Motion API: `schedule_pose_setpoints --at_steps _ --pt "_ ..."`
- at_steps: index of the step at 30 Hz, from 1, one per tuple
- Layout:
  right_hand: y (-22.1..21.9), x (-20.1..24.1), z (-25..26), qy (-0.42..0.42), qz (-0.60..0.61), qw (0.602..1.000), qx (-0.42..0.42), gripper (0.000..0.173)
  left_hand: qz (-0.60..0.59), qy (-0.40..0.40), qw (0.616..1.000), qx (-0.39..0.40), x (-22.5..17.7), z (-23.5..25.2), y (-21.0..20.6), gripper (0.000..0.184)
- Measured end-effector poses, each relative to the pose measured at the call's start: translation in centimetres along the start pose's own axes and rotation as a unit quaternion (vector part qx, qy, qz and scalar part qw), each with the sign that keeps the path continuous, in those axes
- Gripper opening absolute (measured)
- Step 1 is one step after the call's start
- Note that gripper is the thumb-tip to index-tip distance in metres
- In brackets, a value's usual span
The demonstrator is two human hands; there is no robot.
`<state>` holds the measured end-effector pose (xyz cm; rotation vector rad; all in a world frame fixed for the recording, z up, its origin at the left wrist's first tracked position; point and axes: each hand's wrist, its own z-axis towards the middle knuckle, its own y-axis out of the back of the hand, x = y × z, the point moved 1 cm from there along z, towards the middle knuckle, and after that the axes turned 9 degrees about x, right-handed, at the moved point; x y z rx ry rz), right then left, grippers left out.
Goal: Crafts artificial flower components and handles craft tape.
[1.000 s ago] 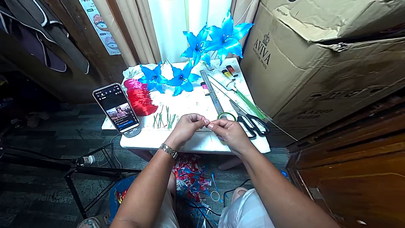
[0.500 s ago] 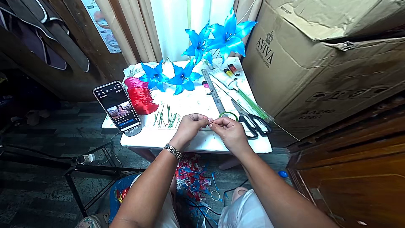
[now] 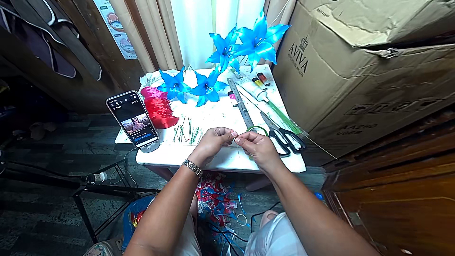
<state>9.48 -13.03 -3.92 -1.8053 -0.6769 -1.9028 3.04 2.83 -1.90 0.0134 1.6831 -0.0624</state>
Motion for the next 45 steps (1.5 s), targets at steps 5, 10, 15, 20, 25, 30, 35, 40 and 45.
schedule_pose_setpoints --at_steps 5,10,15,20,25,30,35,40,45 --pt "-0.1 0.1 0.0 -0.008 -0.036 0.999 0.000 0.009 0.018 -0.004 1.000 -0.008 0.0 -0.1 -0.3 0.016" --pt "-0.5 0.1 -0.2 0.035 -0.090 0.994 -0.045 0.004 0.044 -0.017 0.998 -0.050 0.0 0.0 -1.0 0.007" --pt "-0.6 -0.3 -0.3 0.060 -0.100 0.992 -0.056 0.004 0.051 -0.001 0.995 -0.088 0.2 0.0 -1.1 0.012" --pt "0.3 0.3 0.1 -0.032 0.079 0.996 0.040 0.012 0.029 -0.011 0.998 -0.057 -0.5 1.0 -0.3 0.012" --pt "0.4 0.6 0.1 -0.071 0.091 0.989 0.094 0.019 -0.022 0.004 1.000 0.009 -1.0 1.0 0.2 0.017" --pt "0.4 0.3 0.0 -0.022 0.075 0.995 0.059 0.015 -0.092 0.001 0.996 0.019 -0.7 1.3 0.2 0.021" --pt "0.5 0.1 0.0 0.006 0.058 0.998 0.027 0.012 -0.030 -0.031 0.999 -0.001 0.2 0.5 0.1 0.020" --pt "0.5 -0.1 0.1 0.027 -0.014 0.999 0.021 0.010 0.038 -0.031 0.998 -0.044 -0.2 0.7 -0.1 0.012" --pt "0.5 0.0 0.0 0.036 -0.060 0.997 0.014 0.010 0.092 -0.041 0.995 -0.018 0.3 0.1 0.2 0.014"
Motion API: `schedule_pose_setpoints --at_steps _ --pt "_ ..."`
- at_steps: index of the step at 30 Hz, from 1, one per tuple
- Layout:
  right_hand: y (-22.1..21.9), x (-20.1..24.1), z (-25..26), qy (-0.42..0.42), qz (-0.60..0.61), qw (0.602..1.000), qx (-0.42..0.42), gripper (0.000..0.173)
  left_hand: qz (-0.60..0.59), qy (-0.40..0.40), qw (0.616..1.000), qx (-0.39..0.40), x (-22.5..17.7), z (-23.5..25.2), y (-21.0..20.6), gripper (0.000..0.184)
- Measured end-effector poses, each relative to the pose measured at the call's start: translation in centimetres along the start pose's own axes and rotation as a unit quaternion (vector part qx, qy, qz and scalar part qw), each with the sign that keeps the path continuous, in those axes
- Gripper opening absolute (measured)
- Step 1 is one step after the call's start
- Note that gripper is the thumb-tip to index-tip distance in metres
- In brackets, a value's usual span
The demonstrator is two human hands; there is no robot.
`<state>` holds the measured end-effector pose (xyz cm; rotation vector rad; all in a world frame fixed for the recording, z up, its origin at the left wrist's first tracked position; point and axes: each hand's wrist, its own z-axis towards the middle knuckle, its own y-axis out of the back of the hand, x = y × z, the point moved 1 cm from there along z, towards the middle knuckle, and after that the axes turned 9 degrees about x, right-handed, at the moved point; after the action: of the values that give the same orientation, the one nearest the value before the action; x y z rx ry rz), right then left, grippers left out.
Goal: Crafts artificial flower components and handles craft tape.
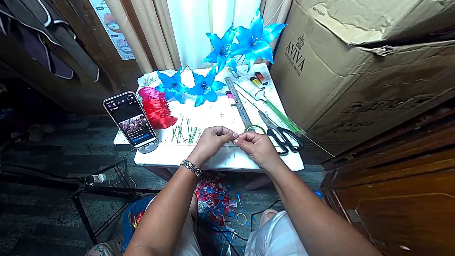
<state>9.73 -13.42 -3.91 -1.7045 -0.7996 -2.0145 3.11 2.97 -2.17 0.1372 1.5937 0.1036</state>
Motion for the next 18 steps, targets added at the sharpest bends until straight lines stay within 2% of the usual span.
schedule_pose_setpoints --at_steps 5,11,18 --pt "0.30 0.27 -0.08 0.039 0.007 0.998 0.047 0.007 -0.087 0.040 0.995 0.001 -1.02 0.71 0.22 0.013" --pt "0.64 0.26 0.14 -0.054 0.147 0.983 0.099 0.013 -0.107 0.025 0.993 0.041 -0.86 0.87 0.63 0.016" --pt "0.66 0.06 0.13 -0.057 0.169 0.979 0.099 0.016 -0.118 -0.009 0.990 0.077 -0.47 0.93 0.79 0.020"
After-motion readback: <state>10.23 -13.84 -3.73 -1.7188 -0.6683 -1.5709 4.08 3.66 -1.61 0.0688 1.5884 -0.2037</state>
